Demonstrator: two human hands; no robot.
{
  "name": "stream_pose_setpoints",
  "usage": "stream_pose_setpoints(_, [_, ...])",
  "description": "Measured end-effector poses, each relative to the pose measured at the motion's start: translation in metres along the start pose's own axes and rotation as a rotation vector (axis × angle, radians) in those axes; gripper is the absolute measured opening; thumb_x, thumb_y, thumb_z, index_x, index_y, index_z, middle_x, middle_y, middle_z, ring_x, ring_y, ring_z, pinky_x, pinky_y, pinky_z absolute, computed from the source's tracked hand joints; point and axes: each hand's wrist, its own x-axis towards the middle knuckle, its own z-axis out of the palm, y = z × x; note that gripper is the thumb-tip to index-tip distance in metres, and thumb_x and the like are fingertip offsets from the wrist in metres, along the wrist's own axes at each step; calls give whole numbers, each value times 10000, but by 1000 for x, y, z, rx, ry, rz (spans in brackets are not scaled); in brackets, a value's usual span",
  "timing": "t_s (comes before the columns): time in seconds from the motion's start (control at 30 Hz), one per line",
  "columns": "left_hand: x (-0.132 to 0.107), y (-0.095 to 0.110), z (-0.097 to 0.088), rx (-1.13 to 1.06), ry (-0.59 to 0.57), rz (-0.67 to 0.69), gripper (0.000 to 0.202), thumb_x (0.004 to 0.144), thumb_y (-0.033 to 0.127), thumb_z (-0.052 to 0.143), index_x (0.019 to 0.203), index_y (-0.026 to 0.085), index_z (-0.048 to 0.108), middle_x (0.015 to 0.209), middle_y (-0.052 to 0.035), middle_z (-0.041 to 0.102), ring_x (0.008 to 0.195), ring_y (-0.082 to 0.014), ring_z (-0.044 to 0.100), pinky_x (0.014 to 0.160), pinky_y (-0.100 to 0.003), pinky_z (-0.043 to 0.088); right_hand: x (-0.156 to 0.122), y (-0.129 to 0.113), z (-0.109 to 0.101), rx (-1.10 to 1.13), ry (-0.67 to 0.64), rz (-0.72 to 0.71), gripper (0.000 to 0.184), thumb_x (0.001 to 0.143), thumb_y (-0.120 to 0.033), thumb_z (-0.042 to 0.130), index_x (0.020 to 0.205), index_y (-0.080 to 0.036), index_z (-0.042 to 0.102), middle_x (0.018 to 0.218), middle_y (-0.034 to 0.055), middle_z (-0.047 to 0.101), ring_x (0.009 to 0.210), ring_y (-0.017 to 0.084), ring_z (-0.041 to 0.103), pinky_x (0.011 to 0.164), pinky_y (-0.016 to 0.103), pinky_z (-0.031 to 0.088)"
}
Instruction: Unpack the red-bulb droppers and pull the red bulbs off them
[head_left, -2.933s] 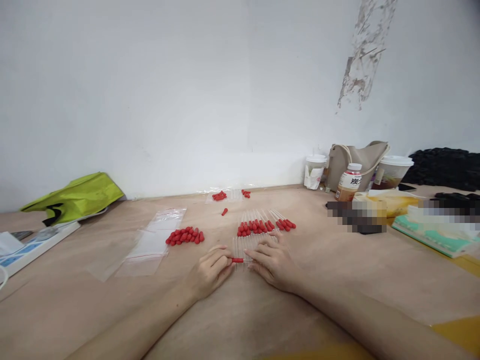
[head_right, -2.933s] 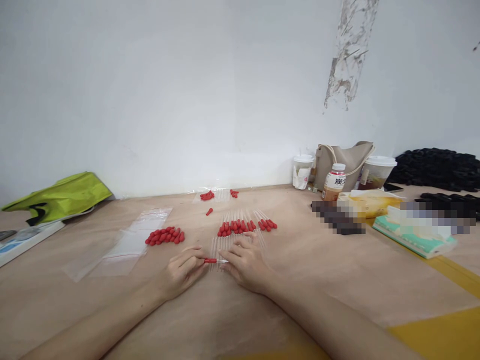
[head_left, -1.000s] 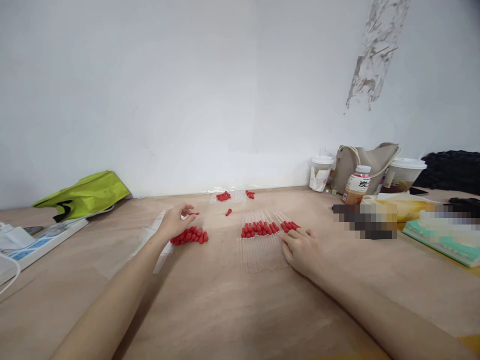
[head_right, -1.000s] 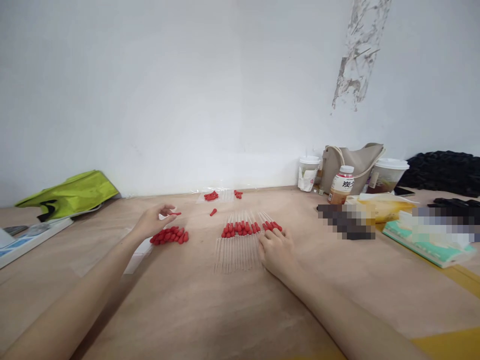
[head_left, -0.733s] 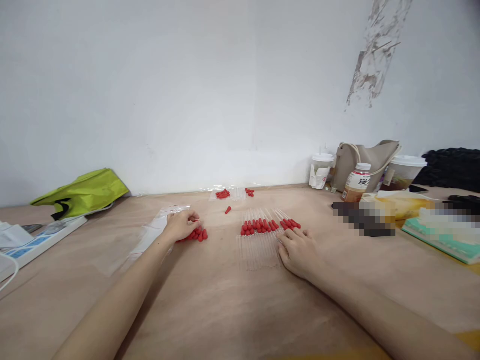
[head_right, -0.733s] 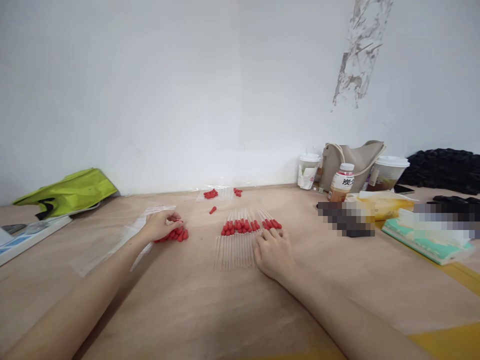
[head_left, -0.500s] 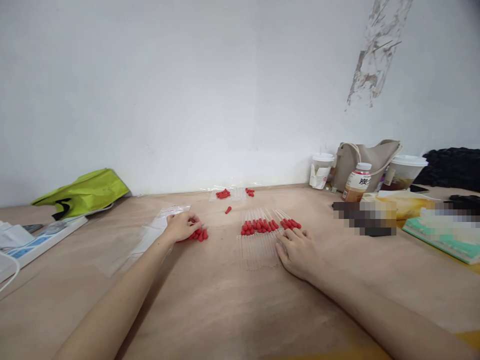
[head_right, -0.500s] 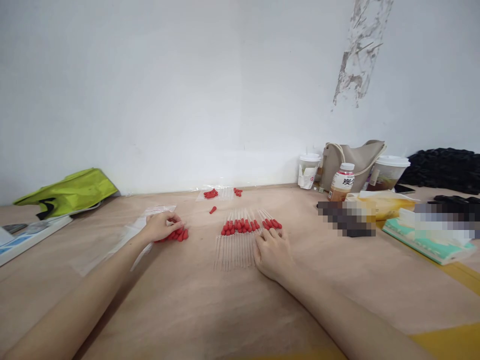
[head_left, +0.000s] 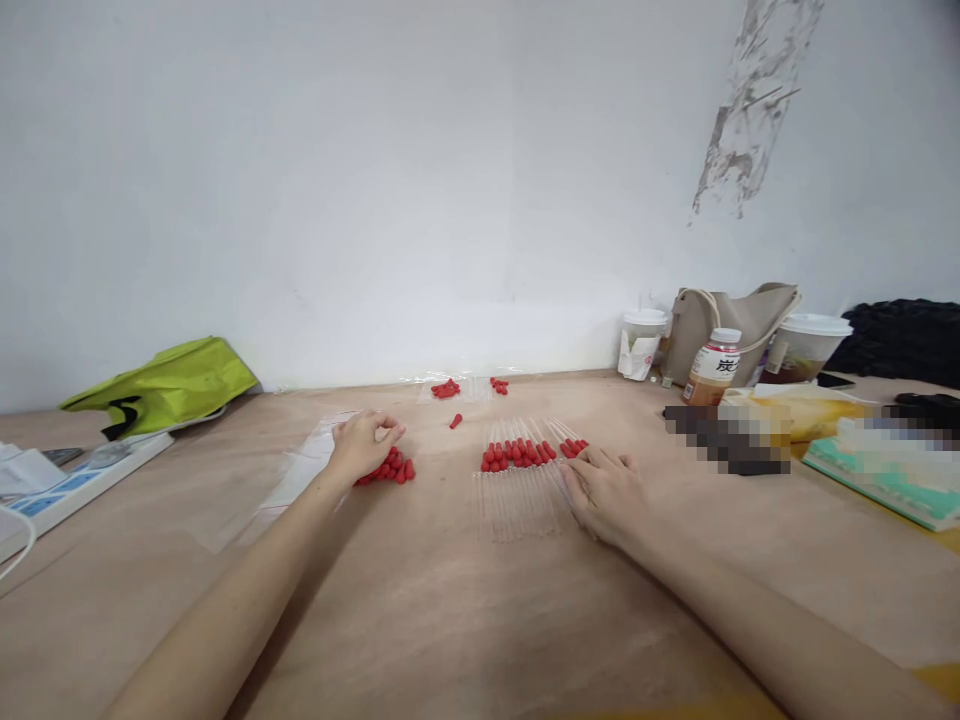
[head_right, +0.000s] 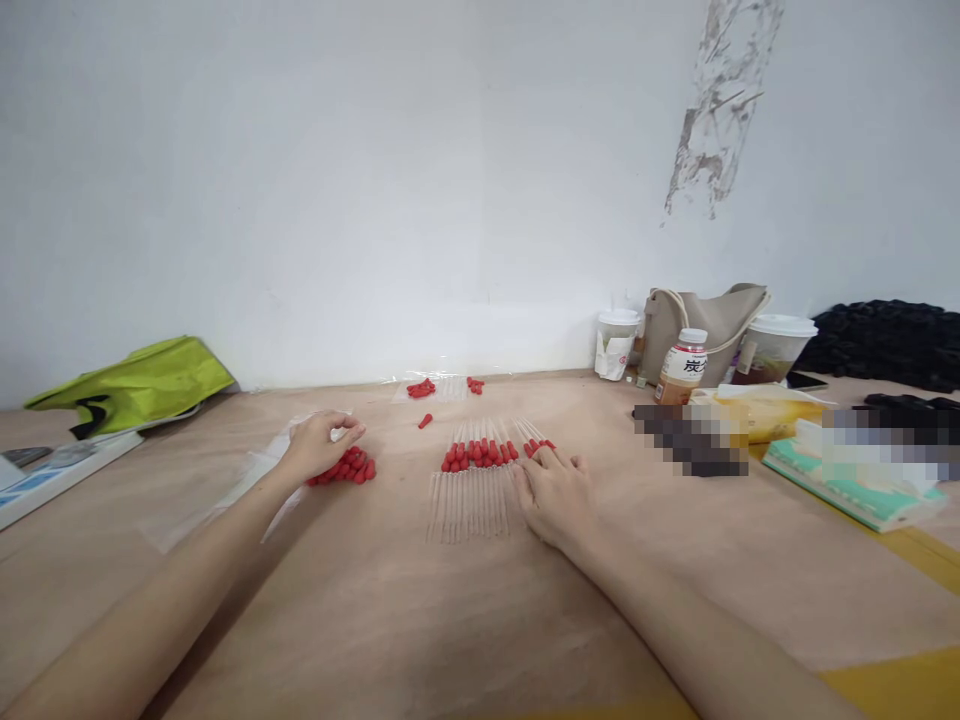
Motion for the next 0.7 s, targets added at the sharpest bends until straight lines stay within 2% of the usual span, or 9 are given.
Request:
stream_pose_setpoints(0.17, [-9,44,18,-56,-73,157,199,744,349,478,725,204,613,833,-35,630,849,-203,559,768,-297,377,4,2,-3,46,3,80,329,875,-318,365,719,-225,639,800,9,605,781,142,532,695,297,228])
stream_pose_setpoints(0.27, [-8,74,34,-104,-146,223,236,721,425,516,685,212,609,790,-21,637,797,-193,570,748,-290,380,5,7,-2,101,6,123,355,871,-338,369,664,-216,630,751,8,599,776,144,533,669,286,227])
stream_pose_setpoints(0.37, [-2,93,48,-136,-203,232,289,681,498,556,654,214,602,756,-10,644,780,-200,578,788,-324,366,7,14,1,145,12,167,376,871,-348,361,636,-208,620,708,7,589,764,145,532,648,278,225])
stream_pose_setpoints(0.5, [7,100,57,-169,-275,198,317,639,519,596,617,202,598,664,-4,646,699,-195,585,785,-339,369,9,20,3,180,59,184,413,875,-367,345,608,-195,609,669,7,581,730,137,528,631,271,223])
stream_pose_setpoints(0.6, [10,101,58,-196,-306,158,297,648,489,594,600,196,592,607,10,634,616,-169,579,711,-303,395,9,19,3,196,84,177,408,872,-376,348,625,-198,619,670,10,583,727,136,525,631,271,222])
stream_pose_setpoints(0.7, [8,98,52,-214,-280,97,313,709,466,518,590,182,578,598,-4,625,587,-172,574,609,-281,400,9,17,2,212,79,185,385,867,-366,363,639,-204,628,688,15,589,749,146,526,648,275,226])
